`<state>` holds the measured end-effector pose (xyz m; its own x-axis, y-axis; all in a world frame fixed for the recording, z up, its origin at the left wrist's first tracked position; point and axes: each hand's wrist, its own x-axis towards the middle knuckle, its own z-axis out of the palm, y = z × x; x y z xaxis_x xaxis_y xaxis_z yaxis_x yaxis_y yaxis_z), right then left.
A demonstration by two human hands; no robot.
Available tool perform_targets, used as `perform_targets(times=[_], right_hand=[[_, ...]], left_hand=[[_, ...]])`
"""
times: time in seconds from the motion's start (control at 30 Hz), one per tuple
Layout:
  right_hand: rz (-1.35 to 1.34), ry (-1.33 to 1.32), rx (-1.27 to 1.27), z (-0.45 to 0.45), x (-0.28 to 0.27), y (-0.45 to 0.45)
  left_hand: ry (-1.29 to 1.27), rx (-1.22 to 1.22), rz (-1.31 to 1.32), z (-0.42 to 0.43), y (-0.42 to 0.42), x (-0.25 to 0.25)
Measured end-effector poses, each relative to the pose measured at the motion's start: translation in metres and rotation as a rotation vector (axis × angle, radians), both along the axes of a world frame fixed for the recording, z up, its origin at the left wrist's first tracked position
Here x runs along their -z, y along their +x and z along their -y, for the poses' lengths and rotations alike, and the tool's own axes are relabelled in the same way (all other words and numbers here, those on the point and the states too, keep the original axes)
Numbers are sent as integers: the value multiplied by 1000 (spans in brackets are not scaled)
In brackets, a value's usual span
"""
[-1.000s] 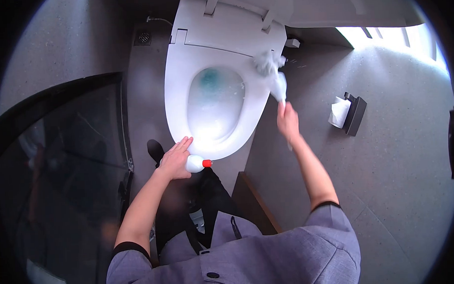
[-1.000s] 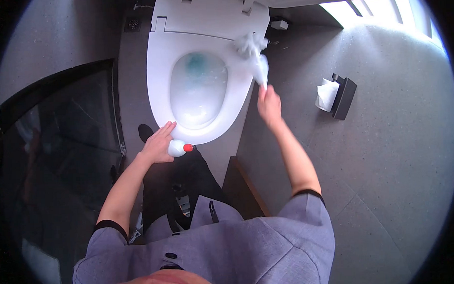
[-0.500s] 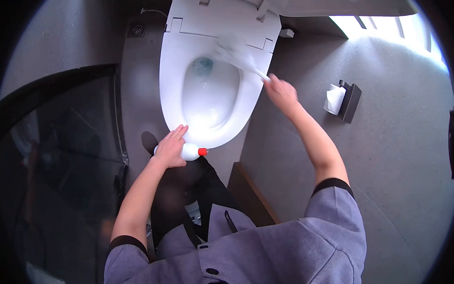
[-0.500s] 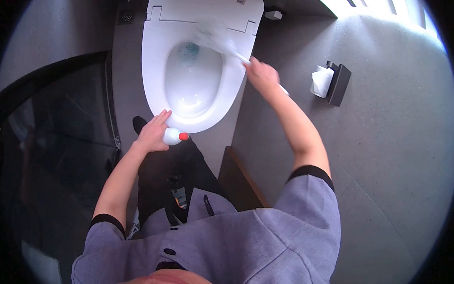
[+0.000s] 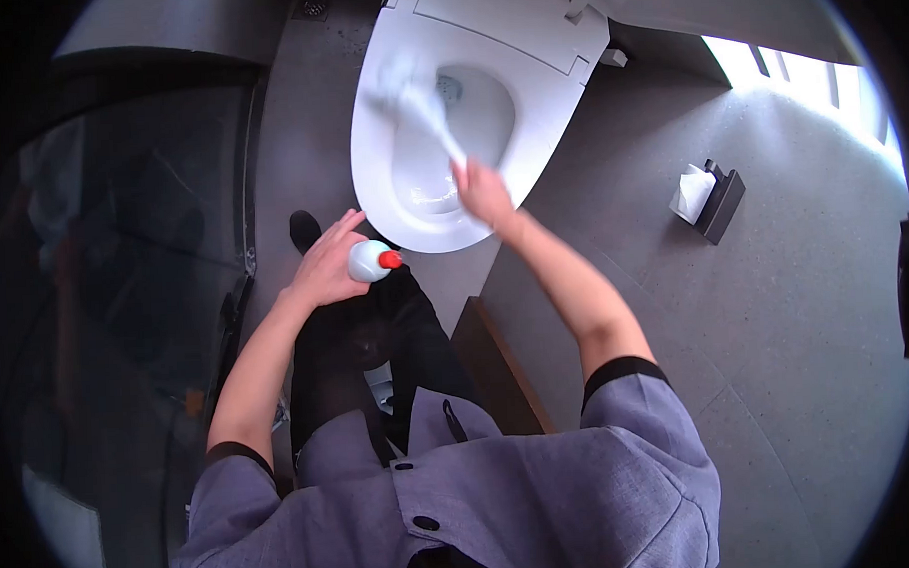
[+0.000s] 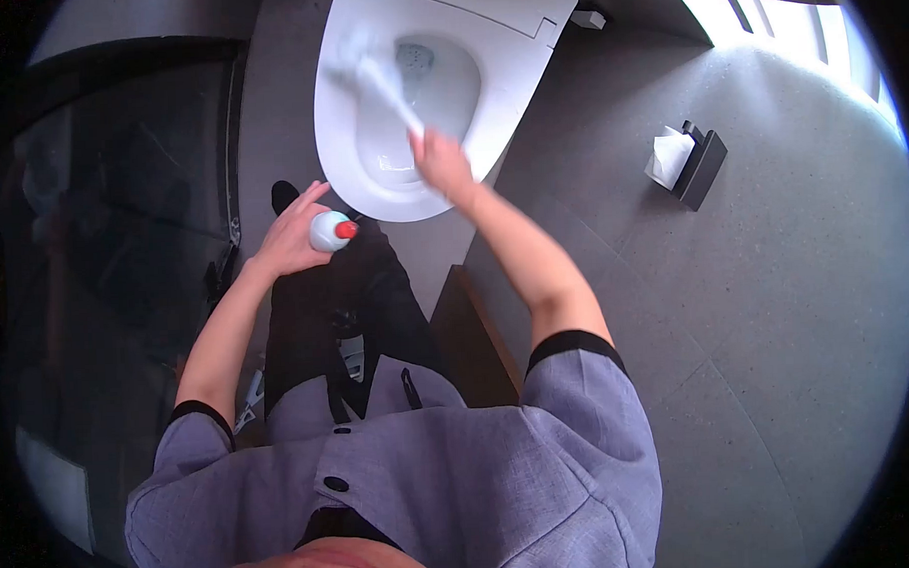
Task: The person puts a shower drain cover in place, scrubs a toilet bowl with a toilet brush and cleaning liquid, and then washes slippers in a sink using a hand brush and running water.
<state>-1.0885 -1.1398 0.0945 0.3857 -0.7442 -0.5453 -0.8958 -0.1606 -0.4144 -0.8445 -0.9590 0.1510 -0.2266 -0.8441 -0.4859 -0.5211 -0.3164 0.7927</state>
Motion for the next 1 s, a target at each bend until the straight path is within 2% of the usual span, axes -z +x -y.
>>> perform_targets(times=[0.03, 0.1, 0.17, 0.3, 0.4, 0.47, 0.57, 0.6, 0.63, 0.7, 0.77, 0.83, 0.93, 1.0], right_hand=[[-32, 94, -13, -33, -20, -14], [-267, 255, -64, -68, -37, -64], [-406, 289, -69, -62, -59, -101], [-367, -344, -293, 35, -95, -112], [-427, -487, -289, 114, -97, -100], [-496, -343, -261, 99, -88, -123], [-621, -9, -281, -7, -85, -154], [-574, 113, -286, -52, -86, -152], [-505, 261, -168, -91, -89, -134], [-272, 382, 27, -139, -67, -95], [-69, 286, 108, -131, -54, -34], [-4, 123, 110, -104, -29, -2], [-29, 59, -113, -98, -47, -26], [-152, 121, -256, -124, -59, -91]], left_hand=[[1, -55, -6, -10, 8, -5], [8, -161, 28, -33, 22, -13], [74, -248, 58, -52, 38, -21], [140, -386, 121, -80, 57, -32], [138, -377, 153, -85, 57, -27], [132, -363, 155, -82, 55, -30], [95, -381, 122, -74, 51, -29], [94, -391, 114, -70, 49, -31], [91, -400, 108, -68, 48, -32], [69, -404, 93, -62, 45, -30], [93, -394, 85, -58, 39, -30], [118, -375, 82, -52, 33, -29], [107, -346, 64, -56, 25, -23], [102, -344, 51, -48, 20, -18]])
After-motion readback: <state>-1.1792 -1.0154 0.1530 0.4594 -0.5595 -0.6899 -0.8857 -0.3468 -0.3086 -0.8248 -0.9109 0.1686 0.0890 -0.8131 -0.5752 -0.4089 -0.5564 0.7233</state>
